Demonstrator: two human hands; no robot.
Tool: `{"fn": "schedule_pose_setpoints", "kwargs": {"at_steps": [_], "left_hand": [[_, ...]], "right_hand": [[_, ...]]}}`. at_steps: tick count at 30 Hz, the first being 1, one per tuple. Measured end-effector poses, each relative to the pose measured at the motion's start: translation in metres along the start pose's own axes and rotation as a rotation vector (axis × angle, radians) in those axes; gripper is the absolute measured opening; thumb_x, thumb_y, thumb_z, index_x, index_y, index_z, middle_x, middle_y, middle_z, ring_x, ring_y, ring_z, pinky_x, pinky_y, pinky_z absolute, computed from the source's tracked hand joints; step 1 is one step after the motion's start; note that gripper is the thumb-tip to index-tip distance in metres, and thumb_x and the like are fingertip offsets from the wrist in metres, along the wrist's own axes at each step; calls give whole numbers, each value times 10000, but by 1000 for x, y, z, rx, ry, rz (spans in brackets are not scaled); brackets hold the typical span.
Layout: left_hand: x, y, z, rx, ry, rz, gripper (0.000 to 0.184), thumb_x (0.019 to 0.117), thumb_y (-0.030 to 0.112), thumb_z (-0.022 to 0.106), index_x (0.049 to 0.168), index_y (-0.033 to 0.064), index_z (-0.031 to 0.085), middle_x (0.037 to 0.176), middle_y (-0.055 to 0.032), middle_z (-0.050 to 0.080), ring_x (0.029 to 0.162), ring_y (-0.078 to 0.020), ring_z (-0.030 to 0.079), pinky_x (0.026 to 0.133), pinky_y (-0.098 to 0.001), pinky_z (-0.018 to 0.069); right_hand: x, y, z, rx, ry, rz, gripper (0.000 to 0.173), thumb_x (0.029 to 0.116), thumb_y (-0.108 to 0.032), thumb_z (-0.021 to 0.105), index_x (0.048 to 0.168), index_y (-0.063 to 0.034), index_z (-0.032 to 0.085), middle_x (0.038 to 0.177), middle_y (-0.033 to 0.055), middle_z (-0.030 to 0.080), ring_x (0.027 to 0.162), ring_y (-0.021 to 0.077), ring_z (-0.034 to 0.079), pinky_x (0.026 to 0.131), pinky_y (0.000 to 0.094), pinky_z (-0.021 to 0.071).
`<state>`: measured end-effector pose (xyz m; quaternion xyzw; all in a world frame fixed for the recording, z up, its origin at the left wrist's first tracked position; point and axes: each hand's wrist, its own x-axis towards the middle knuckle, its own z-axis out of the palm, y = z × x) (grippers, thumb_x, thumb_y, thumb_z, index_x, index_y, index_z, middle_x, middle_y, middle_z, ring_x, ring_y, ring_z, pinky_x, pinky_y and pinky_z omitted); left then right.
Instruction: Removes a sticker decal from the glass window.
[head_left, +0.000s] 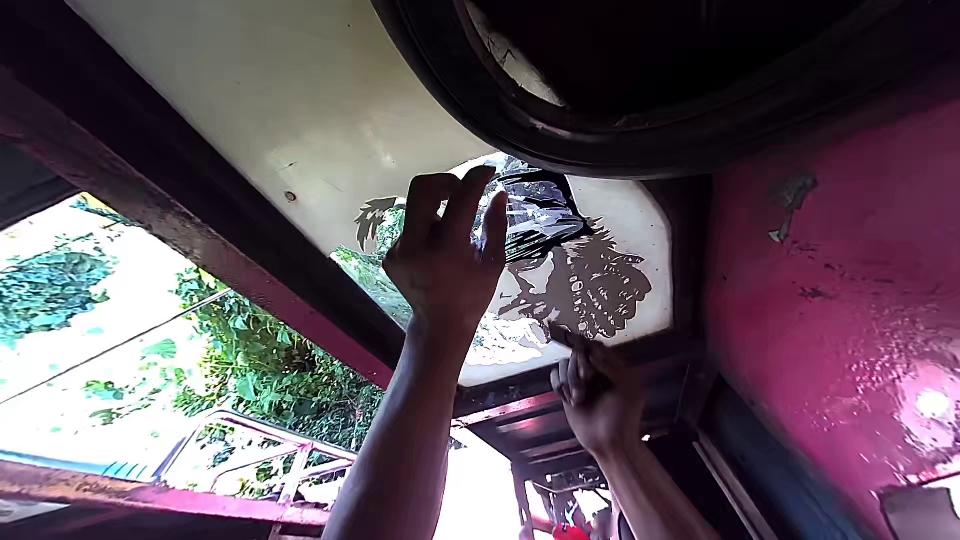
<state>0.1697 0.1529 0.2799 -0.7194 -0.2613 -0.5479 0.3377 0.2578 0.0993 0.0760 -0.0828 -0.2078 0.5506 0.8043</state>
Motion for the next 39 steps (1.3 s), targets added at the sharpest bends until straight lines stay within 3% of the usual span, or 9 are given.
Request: {"fn": "schedule_pose_setpoints", "kwargs": {"at_steps": [2, 7, 18, 20, 24, 26, 30, 34, 39], "left_hand": [[-1, 1, 6, 8, 44, 29, 158, 950, 170, 708, 1029, 56, 785, 901, -129, 650, 621, -131, 533, 523, -238, 389], [-3, 4, 13, 23, 95, 46, 124, 953, 126, 694, 976, 53, 791, 886, -124, 688, 744, -160, 649, 607, -247, 487], [2, 19, 17, 204, 2, -21, 179, 1004, 146, 571, 960, 45, 712, 834, -118, 618, 678, -212, 603, 544, -316, 429], [-2, 19, 13, 106, -24, 25, 188, 1016, 134, 552, 958, 22, 691, 822, -126, 600, 633, -205, 560, 526, -311, 404], [-37, 23, -10, -245, -241, 23, 203, 1017, 168, 586, 1078, 22, 712, 1015, -116, 656, 699, -116, 583, 551, -239, 469], [-72, 17, -21, -334, -351, -49, 225, 1009, 169, 566, 1097, 52, 737, 1019, -80, 676, 704, -81, 590, 562, -232, 483], [-129, -2, -48, -555, -495, -359, 175, 953, 122, 650, 963, 8, 783, 903, -39, 729, 705, 12, 625, 621, -143, 535], [-155, -11, -81, -785, -400, -657, 70, 819, 28, 773, 875, 68, 784, 877, 34, 718, 748, -8, 659, 646, -160, 568], [-190, -15, -114, -1111, -301, -780, 125, 827, 110, 826, 877, 188, 742, 881, 86, 668, 795, 10, 633, 708, -148, 550]], "right_hand": [[-21, 15, -20, -71, 89, 84, 363, 943, -189, 447, 655, -237, 661, 509, -107, 547, 434, -2, 479, 458, 199, 409], [-52, 36, -60, -191, 226, 229, 380, 937, -131, 392, 651, -183, 637, 482, -85, 511, 398, -2, 439, 419, 183, 382], [-67, 47, -90, -278, 345, 332, 402, 984, -89, 366, 638, -151, 562, 467, -68, 468, 371, 4, 391, 385, 172, 338], [-69, 50, -92, -280, 366, 334, 403, 991, -98, 376, 634, -154, 555, 469, -69, 459, 371, 4, 383, 384, 171, 334], [-71, 51, -96, -319, 384, 314, 376, 967, -105, 412, 623, -156, 555, 464, -64, 463, 368, 9, 385, 381, 176, 333], [-72, 49, -98, -351, 385, 287, 372, 959, -99, 434, 611, -153, 553, 462, -61, 465, 371, 13, 392, 382, 180, 336], [-70, 46, -104, -390, 404, 273, 390, 983, -88, 450, 609, -132, 551, 461, -51, 461, 375, 21, 390, 390, 185, 334], [-71, 51, -106, -458, 404, 273, 403, 1009, -84, 432, 637, -120, 583, 470, -52, 484, 377, 21, 407, 388, 179, 345], [-81, 54, -99, -531, 328, 229, 393, 984, -113, 423, 620, -158, 563, 499, -62, 511, 403, 17, 423, 409, 180, 362]]}}
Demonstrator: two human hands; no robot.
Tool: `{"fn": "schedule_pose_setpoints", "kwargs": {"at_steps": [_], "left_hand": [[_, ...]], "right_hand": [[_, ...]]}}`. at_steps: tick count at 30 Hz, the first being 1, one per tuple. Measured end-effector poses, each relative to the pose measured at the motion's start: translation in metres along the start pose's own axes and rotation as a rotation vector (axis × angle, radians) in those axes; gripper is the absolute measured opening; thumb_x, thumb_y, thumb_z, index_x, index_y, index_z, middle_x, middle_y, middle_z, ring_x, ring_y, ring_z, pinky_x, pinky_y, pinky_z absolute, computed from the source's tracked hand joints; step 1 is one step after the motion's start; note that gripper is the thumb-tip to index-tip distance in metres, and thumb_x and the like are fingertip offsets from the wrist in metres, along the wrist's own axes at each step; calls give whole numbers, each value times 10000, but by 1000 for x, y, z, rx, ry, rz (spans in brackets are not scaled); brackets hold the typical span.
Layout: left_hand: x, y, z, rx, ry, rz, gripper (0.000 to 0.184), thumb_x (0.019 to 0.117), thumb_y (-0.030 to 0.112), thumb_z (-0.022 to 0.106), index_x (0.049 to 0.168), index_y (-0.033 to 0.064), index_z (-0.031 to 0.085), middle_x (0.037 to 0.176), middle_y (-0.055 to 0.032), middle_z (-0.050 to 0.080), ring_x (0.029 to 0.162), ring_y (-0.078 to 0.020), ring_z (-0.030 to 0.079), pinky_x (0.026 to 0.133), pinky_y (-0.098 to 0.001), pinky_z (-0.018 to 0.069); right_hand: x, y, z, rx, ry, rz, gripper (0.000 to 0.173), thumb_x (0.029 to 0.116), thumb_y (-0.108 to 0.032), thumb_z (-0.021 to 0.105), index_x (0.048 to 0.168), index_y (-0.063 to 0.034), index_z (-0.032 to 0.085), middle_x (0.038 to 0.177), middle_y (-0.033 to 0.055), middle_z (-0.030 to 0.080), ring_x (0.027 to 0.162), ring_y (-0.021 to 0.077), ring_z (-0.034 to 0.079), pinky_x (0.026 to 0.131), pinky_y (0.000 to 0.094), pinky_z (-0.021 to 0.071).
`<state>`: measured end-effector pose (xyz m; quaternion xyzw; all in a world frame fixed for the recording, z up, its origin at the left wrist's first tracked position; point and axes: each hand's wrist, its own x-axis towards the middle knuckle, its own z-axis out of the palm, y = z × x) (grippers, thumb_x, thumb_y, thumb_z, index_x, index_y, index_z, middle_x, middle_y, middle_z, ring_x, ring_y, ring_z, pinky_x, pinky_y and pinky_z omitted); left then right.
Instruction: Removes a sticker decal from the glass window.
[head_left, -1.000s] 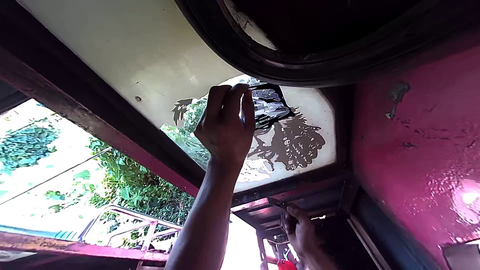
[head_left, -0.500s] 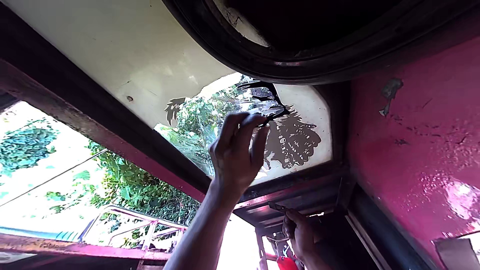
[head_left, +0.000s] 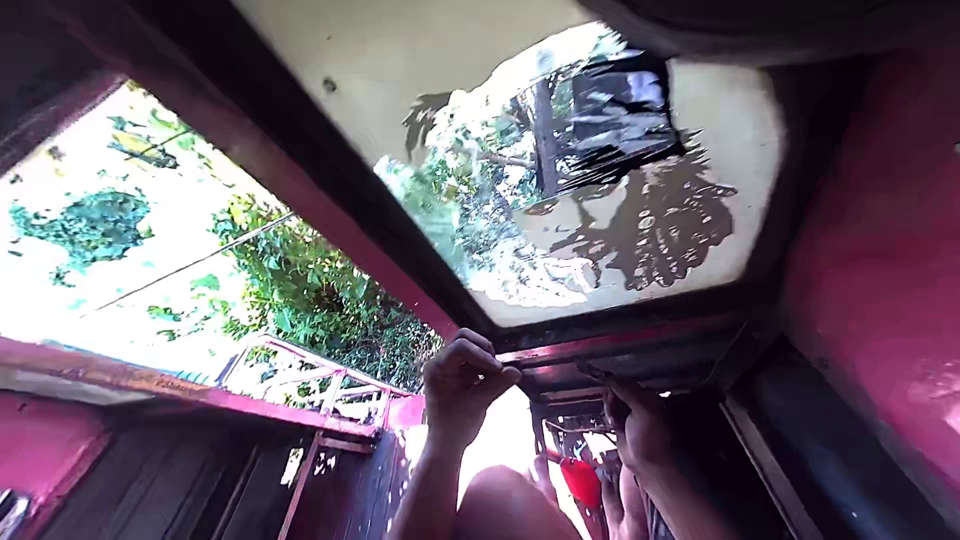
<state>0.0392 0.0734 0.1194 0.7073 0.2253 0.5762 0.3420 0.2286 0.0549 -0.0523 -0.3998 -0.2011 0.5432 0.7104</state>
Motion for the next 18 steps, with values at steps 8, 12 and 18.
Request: {"fn": "schedule_pose_setpoints", "kwargs": {"at_steps": [8, 12, 18], "left_hand": [[-81, 22, -22, -393, 3, -113, 213, 970, 400, 657, 1047, 212, 721, 1163, 51, 638, 828, -13, 606, 652, -168, 500], [-98, 40, -17, -316, 9, -108, 352, 916, 521, 677, 1107, 228, 713, 1331, 15, 567, 990, -64, 614, 734, -200, 529], [-91, 43, -10, -267, 44, -28, 431, 907, 538, 676, 1181, 206, 698, 1387, 12, 534, 1192, -97, 554, 926, -241, 504]], "right_hand": [[-18, -62, 35, 73, -618, -464, 206, 921, -216, 644, 749, -225, 756, 1088, -15, 766, 1036, 120, 706, 894, 278, 574], [-42, -92, 84, 101, -837, -472, 161, 940, -217, 633, 801, -210, 713, 816, -34, 719, 801, 116, 711, 788, 326, 601], [-70, -97, 128, -18, -1062, -298, 188, 959, -208, 639, 1138, -174, 591, 810, -119, 612, 652, -64, 535, 589, 122, 457]]}}
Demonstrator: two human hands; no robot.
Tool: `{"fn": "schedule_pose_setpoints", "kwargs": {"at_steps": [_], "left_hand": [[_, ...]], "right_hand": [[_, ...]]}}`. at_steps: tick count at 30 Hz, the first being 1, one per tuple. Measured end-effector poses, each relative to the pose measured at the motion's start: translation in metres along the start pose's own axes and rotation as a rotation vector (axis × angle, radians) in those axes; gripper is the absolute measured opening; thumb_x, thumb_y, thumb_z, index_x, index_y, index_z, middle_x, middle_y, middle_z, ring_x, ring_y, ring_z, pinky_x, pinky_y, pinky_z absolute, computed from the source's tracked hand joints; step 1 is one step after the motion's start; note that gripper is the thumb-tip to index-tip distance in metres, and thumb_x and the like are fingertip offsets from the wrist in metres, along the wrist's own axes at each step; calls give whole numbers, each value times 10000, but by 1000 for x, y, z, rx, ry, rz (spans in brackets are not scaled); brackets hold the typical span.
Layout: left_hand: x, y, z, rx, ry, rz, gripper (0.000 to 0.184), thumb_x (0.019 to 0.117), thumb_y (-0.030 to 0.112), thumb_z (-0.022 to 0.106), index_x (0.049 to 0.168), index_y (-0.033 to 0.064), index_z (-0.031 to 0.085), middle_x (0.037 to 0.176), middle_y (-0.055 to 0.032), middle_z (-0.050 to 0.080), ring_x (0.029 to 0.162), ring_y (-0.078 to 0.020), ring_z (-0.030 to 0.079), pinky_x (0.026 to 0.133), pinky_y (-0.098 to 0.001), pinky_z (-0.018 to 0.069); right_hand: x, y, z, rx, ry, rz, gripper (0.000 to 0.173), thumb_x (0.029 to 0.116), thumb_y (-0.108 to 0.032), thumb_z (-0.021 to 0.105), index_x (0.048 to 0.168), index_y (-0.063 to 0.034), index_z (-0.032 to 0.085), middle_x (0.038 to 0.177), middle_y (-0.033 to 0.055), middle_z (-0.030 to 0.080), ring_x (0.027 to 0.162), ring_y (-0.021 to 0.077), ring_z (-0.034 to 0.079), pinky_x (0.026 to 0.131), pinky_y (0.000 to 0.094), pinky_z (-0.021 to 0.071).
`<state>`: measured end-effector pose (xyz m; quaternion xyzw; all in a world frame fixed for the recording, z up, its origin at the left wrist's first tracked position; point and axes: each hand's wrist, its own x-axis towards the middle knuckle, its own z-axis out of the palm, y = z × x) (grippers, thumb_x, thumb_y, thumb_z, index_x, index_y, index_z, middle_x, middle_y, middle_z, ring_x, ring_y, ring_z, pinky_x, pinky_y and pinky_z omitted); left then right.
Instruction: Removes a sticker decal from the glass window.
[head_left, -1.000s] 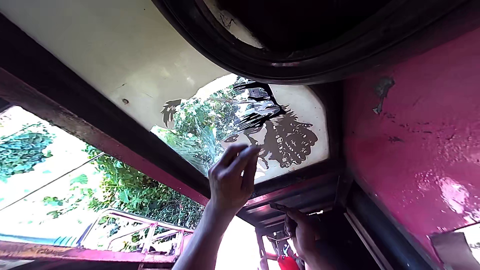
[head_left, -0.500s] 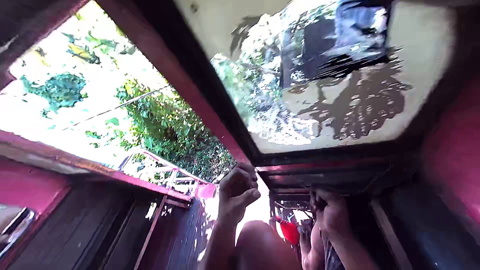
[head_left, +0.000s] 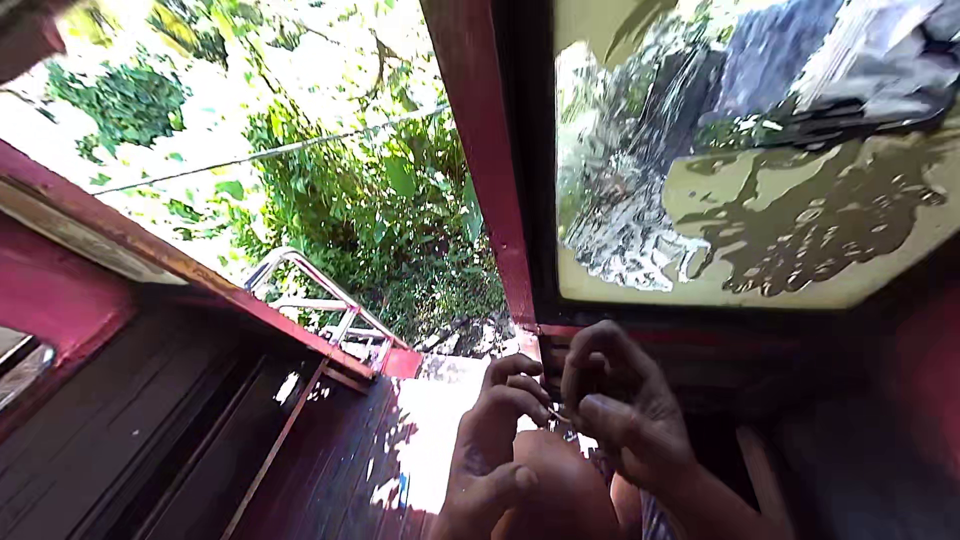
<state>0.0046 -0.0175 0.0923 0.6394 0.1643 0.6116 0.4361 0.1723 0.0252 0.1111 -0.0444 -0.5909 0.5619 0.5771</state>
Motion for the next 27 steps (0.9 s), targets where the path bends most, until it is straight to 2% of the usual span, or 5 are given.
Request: {"fn": "schedule_pose_setpoints", "kwargs": {"at_steps": [2, 7, 15, 21, 27], "left_hand": [[2, -2, 1, 6, -8, 31, 443, 918, 532, 668, 1206, 195, 689, 1391, 23, 539, 1245, -82, 521, 984, -224, 466], [3, -4, 2, 10, -12, 41, 447, 923, 525, 667, 1233, 203, 672, 1393, 43, 538, 1284, -82, 498, 1001, -220, 459], [1, -4, -2, -16, 5, 22, 496, 907, 481, 693, 1292, 171, 657, 1407, 26, 537, 1239, -87, 531, 952, -232, 491], [-1, -10, -12, 435, 255, 6, 578, 925, 458, 687, 1395, 135, 592, 1385, -19, 569, 1124, -81, 598, 866, -242, 527], [4, -14, 0, 742, 344, 76, 223, 896, 176, 707, 1058, 25, 732, 1049, -36, 687, 943, -18, 642, 785, -160, 543]], "right_hand": [[4, -3, 5, -168, -43, -67, 233, 994, -220, 644, 1171, -79, 591, 821, -101, 613, 711, -78, 553, 650, 106, 480], [4, -1, 7, -294, -3, -155, 90, 1011, -94, 623, 984, -11, 646, 861, -32, 666, 721, -79, 566, 651, 83, 481], [1, 4, 6, -230, 42, -51, 65, 981, -92, 668, 962, -30, 666, 871, -59, 695, 710, -63, 604, 636, 110, 518], [10, 10, 2, -56, 195, 119, 75, 952, -156, 717, 887, -129, 740, 784, -90, 680, 551, -72, 489, 493, 112, 412], [33, 12, 6, 204, 412, 395, 526, 1127, -272, 267, 918, -63, 703, 647, -10, 604, 421, 4, 419, 410, 147, 367]]}}
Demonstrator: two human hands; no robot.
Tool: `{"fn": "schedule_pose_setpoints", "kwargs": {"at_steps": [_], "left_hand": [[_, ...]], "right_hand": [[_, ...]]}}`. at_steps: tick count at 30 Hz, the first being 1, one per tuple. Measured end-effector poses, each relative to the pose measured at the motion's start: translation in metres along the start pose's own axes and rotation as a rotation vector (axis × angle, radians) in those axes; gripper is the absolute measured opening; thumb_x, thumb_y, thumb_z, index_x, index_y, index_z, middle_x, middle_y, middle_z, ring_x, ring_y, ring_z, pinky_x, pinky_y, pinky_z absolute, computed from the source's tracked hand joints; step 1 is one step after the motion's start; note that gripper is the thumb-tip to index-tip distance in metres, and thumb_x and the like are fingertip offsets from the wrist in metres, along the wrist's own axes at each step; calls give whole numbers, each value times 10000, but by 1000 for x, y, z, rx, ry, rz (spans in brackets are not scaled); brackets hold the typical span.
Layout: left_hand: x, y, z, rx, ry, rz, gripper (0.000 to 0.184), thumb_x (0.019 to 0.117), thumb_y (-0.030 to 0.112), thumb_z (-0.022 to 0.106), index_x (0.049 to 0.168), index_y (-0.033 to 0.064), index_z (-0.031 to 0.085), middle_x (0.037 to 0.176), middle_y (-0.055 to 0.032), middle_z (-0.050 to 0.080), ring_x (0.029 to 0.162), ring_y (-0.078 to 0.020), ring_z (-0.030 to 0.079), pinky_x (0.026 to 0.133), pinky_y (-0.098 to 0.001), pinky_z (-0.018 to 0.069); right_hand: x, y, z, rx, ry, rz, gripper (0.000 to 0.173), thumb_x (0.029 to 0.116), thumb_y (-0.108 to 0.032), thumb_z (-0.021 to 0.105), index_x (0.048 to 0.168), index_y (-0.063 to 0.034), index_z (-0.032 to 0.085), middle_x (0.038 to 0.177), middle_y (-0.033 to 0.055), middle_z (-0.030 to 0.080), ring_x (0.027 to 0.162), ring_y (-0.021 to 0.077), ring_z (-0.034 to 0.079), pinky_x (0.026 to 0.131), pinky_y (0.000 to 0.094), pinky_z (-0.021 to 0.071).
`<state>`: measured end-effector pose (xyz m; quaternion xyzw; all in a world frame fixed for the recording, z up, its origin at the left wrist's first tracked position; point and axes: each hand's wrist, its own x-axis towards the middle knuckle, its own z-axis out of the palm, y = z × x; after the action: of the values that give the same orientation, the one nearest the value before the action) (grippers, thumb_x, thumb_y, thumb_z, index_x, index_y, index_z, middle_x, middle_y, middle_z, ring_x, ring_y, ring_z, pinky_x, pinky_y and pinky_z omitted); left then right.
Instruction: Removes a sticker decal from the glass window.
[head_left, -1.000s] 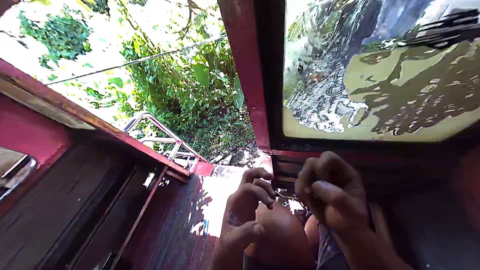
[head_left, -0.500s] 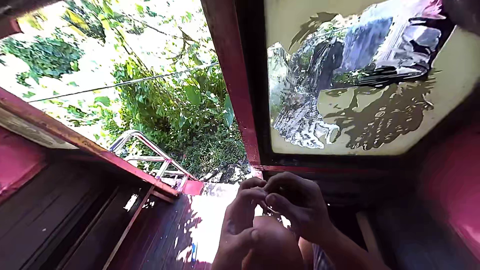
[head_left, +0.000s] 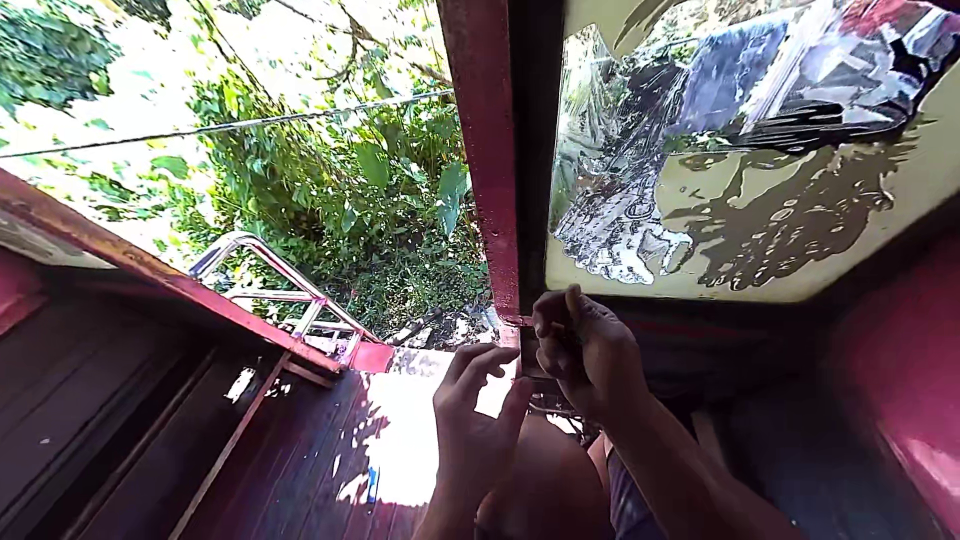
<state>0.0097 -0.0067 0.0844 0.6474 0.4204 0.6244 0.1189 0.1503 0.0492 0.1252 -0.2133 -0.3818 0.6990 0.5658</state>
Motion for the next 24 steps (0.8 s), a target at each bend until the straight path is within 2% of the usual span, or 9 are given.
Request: {"fn": "schedule_pose_setpoints", "kwargs": {"at_steps": [3, 6, 8, 10, 14, 17, 19, 21, 24], "left_hand": [[0, 4, 10, 121, 35, 59, 179, 877, 150, 716, 967, -4, 734, 920, -56, 693, 813, -3, 640, 699, -124, 531], [2, 10, 16, 177, -6, 13, 211, 883, 196, 721, 966, 3, 732, 871, -48, 688, 709, 17, 604, 604, -110, 496], [5, 14, 19, 191, -51, -69, 256, 890, 230, 717, 1022, 10, 730, 877, -32, 685, 674, 25, 591, 568, -115, 483], [10, 15, 22, 150, -51, -151, 278, 901, 229, 702, 1068, 7, 716, 877, -19, 656, 637, 30, 556, 541, -118, 466], [11, 14, 21, -91, -127, -288, 144, 955, 171, 655, 991, 49, 720, 880, 22, 630, 642, 26, 543, 565, -119, 472], [8, 11, 16, -232, -121, -379, 103, 972, 127, 633, 915, 69, 696, 754, 77, 625, 553, 49, 492, 504, -117, 413], [7, 6, 12, -277, -81, -413, 95, 964, 89, 610, 904, 69, 680, 699, 90, 613, 513, 53, 462, 474, -121, 383], [5, 3, 13, -274, -78, -439, 85, 947, 75, 621, 895, 64, 687, 703, 75, 633, 508, 48, 467, 470, -124, 383], [5, 2, 16, -183, -117, -440, 66, 926, 102, 679, 882, 65, 712, 740, 52, 658, 546, 31, 518, 503, -127, 423]], "right_hand": [[1, 6, 8, 73, 119, -85, 553, 1135, -294, 209, 992, -69, 694, 667, 5, 627, 483, 53, 538, 470, 194, 480], [0, 11, 10, 111, 137, -210, 507, 1131, -298, 253, 1017, -108, 710, 724, 21, 706, 691, 126, 718, 698, 289, 621], [-1, 14, 9, 118, 94, -234, 479, 1125, -333, 305, 1009, -146, 731, 753, 10, 724, 780, 128, 733, 800, 311, 614], [-2, 15, 8, 160, 46, -249, 464, 1118, -369, 356, 995, -150, 746, 772, 10, 730, 805, 131, 741, 832, 334, 622], [-3, 15, 2, 133, -49, -302, 428, 1084, -444, 453, 1000, -149, 752, 852, 31, 748, 904, 159, 749, 918, 359, 602], [-5, 12, -20, -236, -135, -449, 368, 1051, -461, 521, 1161, -197, 753, 1105, -5, 758, 1055, 130, 710, 952, 327, 577], [-4, 5, -41, -602, -172, -582, 280, 1023, -348, 618, 1242, -207, 721, 1228, -39, 707, 1139, 104, 657, 963, 304, 565], [-3, -8, -54, -994, -225, -670, 280, 928, -239, 711, 1197, -159, 733, 1208, -35, 684, 1175, 115, 616, 996, 323, 538], [0, -21, -56, -1379, -299, -732, 172, 921, -248, 693, 1033, -173, 799, 1074, -45, 728, 1070, 129, 637, 913, 392, 498]]}}
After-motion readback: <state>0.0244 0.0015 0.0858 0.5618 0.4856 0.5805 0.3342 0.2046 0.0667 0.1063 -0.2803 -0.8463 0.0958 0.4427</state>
